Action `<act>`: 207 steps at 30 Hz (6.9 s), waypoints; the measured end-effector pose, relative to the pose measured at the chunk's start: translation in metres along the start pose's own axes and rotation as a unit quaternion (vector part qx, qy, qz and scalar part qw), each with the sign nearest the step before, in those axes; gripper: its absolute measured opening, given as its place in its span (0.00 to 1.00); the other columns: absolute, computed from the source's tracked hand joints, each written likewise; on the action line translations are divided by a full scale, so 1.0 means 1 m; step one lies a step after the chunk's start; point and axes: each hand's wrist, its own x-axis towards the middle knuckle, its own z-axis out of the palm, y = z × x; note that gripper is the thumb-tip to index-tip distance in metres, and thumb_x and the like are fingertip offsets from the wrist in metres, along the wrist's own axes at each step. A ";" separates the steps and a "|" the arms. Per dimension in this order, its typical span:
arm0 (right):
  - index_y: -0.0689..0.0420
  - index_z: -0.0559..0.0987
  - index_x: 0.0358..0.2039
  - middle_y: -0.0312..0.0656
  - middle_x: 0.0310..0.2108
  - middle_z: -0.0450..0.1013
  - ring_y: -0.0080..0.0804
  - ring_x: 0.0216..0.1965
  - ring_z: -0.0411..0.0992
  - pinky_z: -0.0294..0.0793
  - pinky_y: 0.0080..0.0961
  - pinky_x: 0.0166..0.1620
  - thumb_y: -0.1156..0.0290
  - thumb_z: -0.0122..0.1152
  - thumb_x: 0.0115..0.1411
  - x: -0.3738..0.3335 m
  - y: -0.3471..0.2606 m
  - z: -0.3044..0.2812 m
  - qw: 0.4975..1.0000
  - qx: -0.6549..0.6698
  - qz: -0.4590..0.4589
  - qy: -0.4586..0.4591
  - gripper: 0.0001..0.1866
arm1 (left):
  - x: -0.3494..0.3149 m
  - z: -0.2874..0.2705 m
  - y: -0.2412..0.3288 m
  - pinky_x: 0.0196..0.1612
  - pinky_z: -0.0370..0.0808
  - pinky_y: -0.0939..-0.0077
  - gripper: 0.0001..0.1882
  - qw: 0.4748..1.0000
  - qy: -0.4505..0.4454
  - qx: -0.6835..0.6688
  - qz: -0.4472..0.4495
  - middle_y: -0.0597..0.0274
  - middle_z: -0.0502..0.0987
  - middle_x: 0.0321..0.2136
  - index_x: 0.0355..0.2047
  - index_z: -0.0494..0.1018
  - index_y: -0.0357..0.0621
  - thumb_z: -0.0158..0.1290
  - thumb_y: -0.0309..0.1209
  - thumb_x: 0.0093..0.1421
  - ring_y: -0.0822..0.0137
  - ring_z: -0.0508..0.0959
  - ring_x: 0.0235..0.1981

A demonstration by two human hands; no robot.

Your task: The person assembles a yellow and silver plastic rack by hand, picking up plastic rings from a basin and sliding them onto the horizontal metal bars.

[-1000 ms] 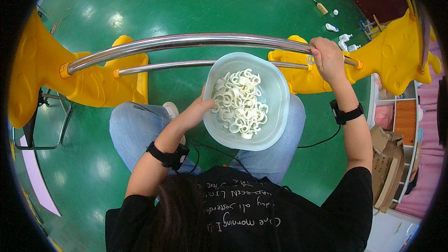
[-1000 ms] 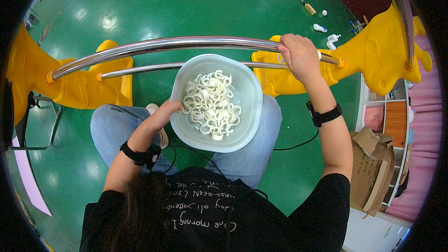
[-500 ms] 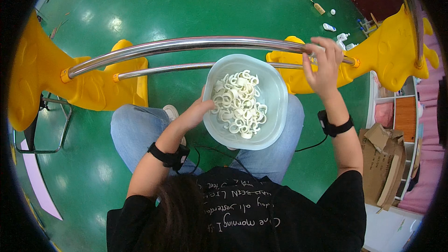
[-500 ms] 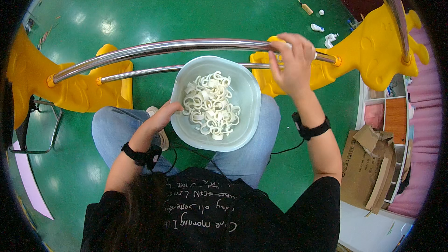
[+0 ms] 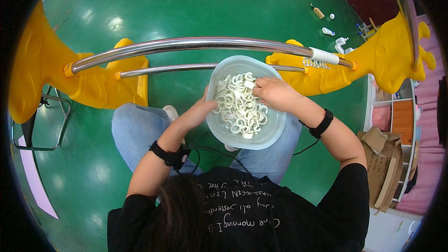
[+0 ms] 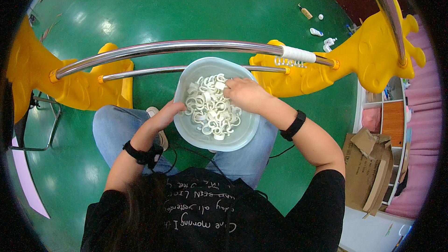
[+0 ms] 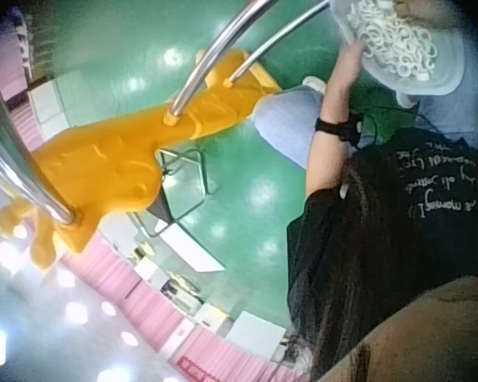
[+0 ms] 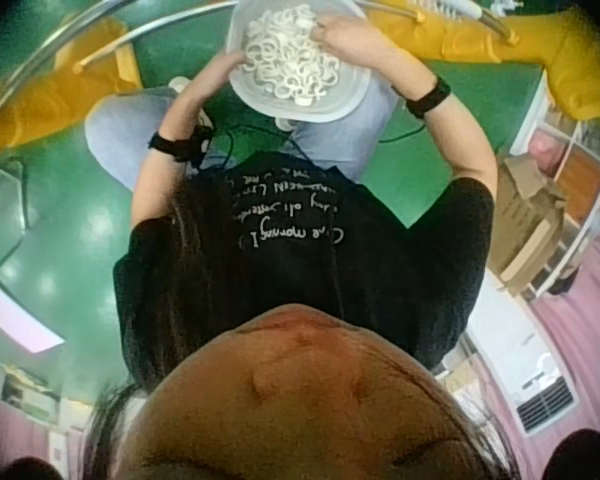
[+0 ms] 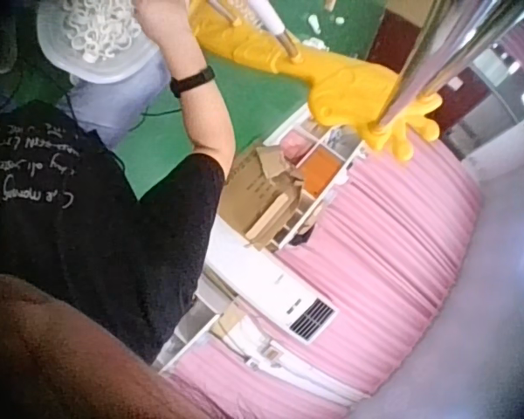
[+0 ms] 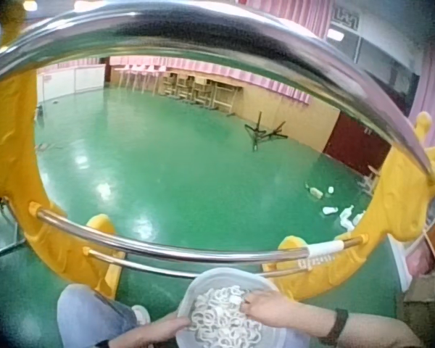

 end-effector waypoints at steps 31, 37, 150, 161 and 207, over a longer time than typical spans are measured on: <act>0.60 0.68 0.43 0.47 0.43 0.73 0.35 0.38 0.76 0.75 0.24 0.38 0.73 0.49 0.63 -0.047 -0.016 -0.024 0.707 0.670 0.139 0.178 0.09 | 0.000 -0.004 -0.016 0.55 0.61 0.75 0.37 0.998 0.032 -0.006 0.053 0.57 0.63 0.54 0.63 0.47 0.40 0.44 0.30 0.53 0.66 0.65 0.52; 0.58 0.66 0.42 0.56 0.51 0.68 0.34 0.28 0.77 0.74 0.25 0.36 0.72 0.50 0.63 -0.048 -0.017 -0.019 0.672 0.713 0.080 0.181 0.09 | 0.000 -0.003 -0.013 0.58 0.56 0.73 0.39 0.998 0.016 -0.015 0.055 0.53 0.58 0.56 0.63 0.43 0.39 0.43 0.29 0.51 0.62 0.59 0.56; 0.56 0.73 0.38 0.43 0.42 0.68 0.46 0.47 0.64 0.59 0.39 0.51 0.76 0.62 0.47 -0.036 -0.003 -0.070 0.900 -0.050 0.144 0.409 0.15 | 0.002 -0.006 -0.010 0.61 0.52 0.71 0.40 1.000 -0.017 -0.018 0.005 0.49 0.54 0.59 0.64 0.37 0.39 0.41 0.27 0.52 0.59 0.55 0.60; 0.56 0.70 0.41 0.46 0.40 0.69 0.45 0.46 0.66 0.64 0.39 0.49 0.75 0.61 0.47 -0.008 -0.020 -0.002 0.985 0.106 0.133 0.024 0.18 | -0.002 -0.001 -0.003 0.63 0.47 0.69 0.43 0.998 -0.008 0.030 0.056 0.48 0.51 0.60 0.63 0.38 0.37 0.44 0.27 0.48 0.56 0.50 0.63; 0.58 0.68 0.48 0.47 0.45 0.68 0.48 0.47 0.64 0.58 0.39 0.54 0.74 0.48 0.57 -0.048 0.014 -0.092 0.941 0.019 0.151 0.303 0.16 | -0.019 -0.003 0.006 0.64 0.47 0.69 0.43 0.997 -0.030 -0.001 0.066 0.50 0.49 0.61 0.64 0.37 0.37 0.42 0.25 0.47 0.58 0.48 0.63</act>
